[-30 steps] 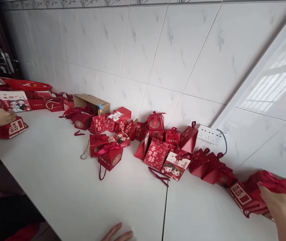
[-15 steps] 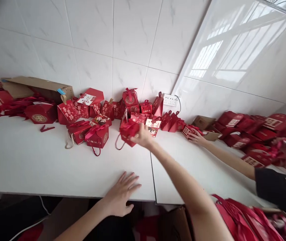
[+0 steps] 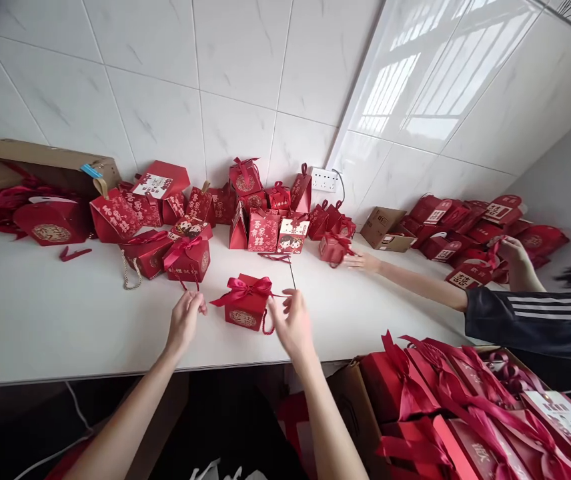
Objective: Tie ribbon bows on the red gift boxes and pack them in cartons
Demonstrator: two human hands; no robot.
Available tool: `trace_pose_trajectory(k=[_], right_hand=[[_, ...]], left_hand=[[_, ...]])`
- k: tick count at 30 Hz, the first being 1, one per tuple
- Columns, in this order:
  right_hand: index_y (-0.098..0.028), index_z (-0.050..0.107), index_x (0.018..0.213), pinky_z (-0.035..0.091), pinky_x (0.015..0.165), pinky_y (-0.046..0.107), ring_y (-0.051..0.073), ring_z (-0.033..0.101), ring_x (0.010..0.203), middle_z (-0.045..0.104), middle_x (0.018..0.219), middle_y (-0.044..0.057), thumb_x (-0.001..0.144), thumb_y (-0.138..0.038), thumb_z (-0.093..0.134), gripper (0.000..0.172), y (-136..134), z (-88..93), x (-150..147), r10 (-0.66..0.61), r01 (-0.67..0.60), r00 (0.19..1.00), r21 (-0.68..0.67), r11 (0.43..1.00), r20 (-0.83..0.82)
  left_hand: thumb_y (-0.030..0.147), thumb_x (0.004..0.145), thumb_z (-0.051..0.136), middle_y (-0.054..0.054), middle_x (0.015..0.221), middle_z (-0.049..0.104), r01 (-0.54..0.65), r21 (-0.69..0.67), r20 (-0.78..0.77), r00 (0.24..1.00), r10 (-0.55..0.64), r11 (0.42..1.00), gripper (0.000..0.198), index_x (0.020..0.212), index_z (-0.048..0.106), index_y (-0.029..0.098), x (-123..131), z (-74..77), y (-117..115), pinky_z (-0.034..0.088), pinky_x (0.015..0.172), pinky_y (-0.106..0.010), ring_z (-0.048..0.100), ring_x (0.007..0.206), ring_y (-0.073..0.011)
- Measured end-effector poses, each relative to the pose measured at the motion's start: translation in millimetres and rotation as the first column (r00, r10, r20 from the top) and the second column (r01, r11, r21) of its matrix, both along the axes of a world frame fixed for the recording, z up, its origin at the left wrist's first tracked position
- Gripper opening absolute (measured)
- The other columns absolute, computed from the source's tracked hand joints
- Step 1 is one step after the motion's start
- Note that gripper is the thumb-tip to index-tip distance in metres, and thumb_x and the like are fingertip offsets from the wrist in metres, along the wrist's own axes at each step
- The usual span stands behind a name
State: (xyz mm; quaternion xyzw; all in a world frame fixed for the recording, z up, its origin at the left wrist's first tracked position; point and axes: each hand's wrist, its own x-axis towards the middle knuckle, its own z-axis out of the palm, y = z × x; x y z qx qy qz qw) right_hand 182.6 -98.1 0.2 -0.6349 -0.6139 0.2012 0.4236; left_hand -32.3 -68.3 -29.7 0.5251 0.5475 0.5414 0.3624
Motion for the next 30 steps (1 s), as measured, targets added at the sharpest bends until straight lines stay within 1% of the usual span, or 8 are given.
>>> trace_pose_trajectory(k=[2, 5, 7, 9, 15, 21, 27, 30], right_hand=[[-0.02, 0.051, 0.082, 0.041, 0.063, 0.031, 0.019, 0.052, 0.067, 0.054, 0.07, 0.003, 0.086, -0.056, 0.036, 0.039, 24, 11.6, 9, -0.076, 0.076, 0.996, -0.013, 0.997, -0.04], [-0.022, 0.044, 0.059, 0.034, 0.056, 0.028, 0.016, 0.045, 0.056, 0.046, 0.055, -0.001, 0.083, -0.058, 0.038, 0.044, 61, 19.8, 8, -0.011, 0.005, 0.999, -0.098, 0.995, -0.053], [-0.022, 0.038, 0.05, 0.029, 0.052, 0.027, 0.013, 0.038, 0.05, 0.039, 0.048, -0.004, 0.077, -0.056, 0.048, 0.045, 76, 18.5, 2, 0.048, -0.059, 0.996, -0.142, 0.988, -0.078], [-0.022, 0.035, 0.047, 0.027, 0.051, 0.026, 0.012, 0.035, 0.05, 0.036, 0.046, -0.005, 0.072, -0.051, 0.055, 0.043, 79, 13.1, -3, 0.096, -0.116, 0.987, -0.167, 0.979, -0.128], [-0.021, 0.039, 0.06, 0.031, 0.051, 0.024, 0.011, 0.039, 0.052, 0.042, 0.056, -0.005, 0.076, -0.046, 0.049, 0.031, 40, -11.9, -7, 0.128, -0.219, 0.909, -0.192, 0.957, -0.396], [-0.022, 0.035, 0.062, 0.035, 0.051, 0.023, 0.011, 0.042, 0.054, 0.042, 0.06, -0.004, 0.078, -0.048, 0.05, 0.034, 6, -28.9, -13, 0.101, -0.269, 0.78, -0.185, 0.945, -0.617], [-0.021, 0.035, 0.06, 0.036, 0.052, 0.023, 0.011, 0.04, 0.054, 0.04, 0.059, -0.003, 0.077, -0.05, 0.052, 0.037, -5, -24.7, -9, 0.07, -0.273, 0.719, -0.19, 0.943, -0.691], [-0.021, 0.039, 0.059, 0.031, 0.048, 0.023, 0.01, 0.035, 0.049, 0.037, 0.055, -0.004, 0.08, -0.055, 0.048, 0.041, -14, -15.7, -4, 0.05, -0.256, 0.787, -0.252, 0.933, -0.615]], left_hand=[[0.047, 0.079, 0.046, 0.004, 0.056, 0.041, 0.087, -0.022, -0.03, 0.996, -0.087, 0.996, 0.032, 0.062, 0.04, 0.021, 0, 15.8, 17, 0.033, 0.053, -0.024, 0.042, 0.054, -0.013], [0.049, 0.072, 0.058, 0.006, 0.05, 0.04, 0.243, -0.09, -0.073, 0.966, -0.25, 0.966, 0.036, 0.056, 0.045, 0.019, 6, 32.2, 38, 0.029, 0.049, -0.023, 0.038, 0.049, -0.0111], [0.049, 0.069, 0.061, 0.006, 0.048, 0.039, 0.315, -0.134, -0.079, 0.942, -0.327, 0.94, 0.038, 0.053, 0.046, 0.019, 11, 35.4, 47, 0.026, 0.047, -0.023, 0.037, 0.046, -0.01], [0.048, 0.07, 0.061, 0.006, 0.049, 0.041, 0.36, -0.159, -0.065, 0.925, -0.374, 0.919, 0.037, 0.054, 0.046, 0.018, 14, 33.8, 50, 0.026, 0.046, -0.022, 0.037, 0.046, -0.0095], [0.046, 0.074, 0.054, 0.007, 0.046, 0.032, 0.398, -0.198, 0.051, 0.917, -0.396, 0.896, 0.036, 0.055, 0.037, 0.02, 18, 19.9, 37, 0.021, 0.041, -0.021, 0.027, 0.041, -0.0071], [0.044, 0.076, 0.048, 0.008, 0.048, 0.024, 0.248, -0.179, 0.146, 0.964, -0.224, 0.952, 0.036, 0.057, 0.028, 0.021, 29, 4.6, 10, 0.023, 0.041, -0.02, 0.025, 0.042, -0.0074], [0.045, 0.078, 0.049, 0.006, 0.052, 0.026, 0.166, -0.124, 0.15, 0.978, -0.147, 0.978, 0.038, 0.057, 0.028, 0.021, 36, 3.8, -8, 0.028, 0.044, -0.021, 0.027, 0.047, -0.0088], [0.044, 0.078, 0.05, 0.006, 0.052, 0.025, 0.151, -0.113, 0.14, 0.981, -0.134, 0.982, 0.038, 0.056, 0.028, 0.021, 37, 5.5, -11, 0.027, 0.044, -0.021, 0.027, 0.047, -0.009]])
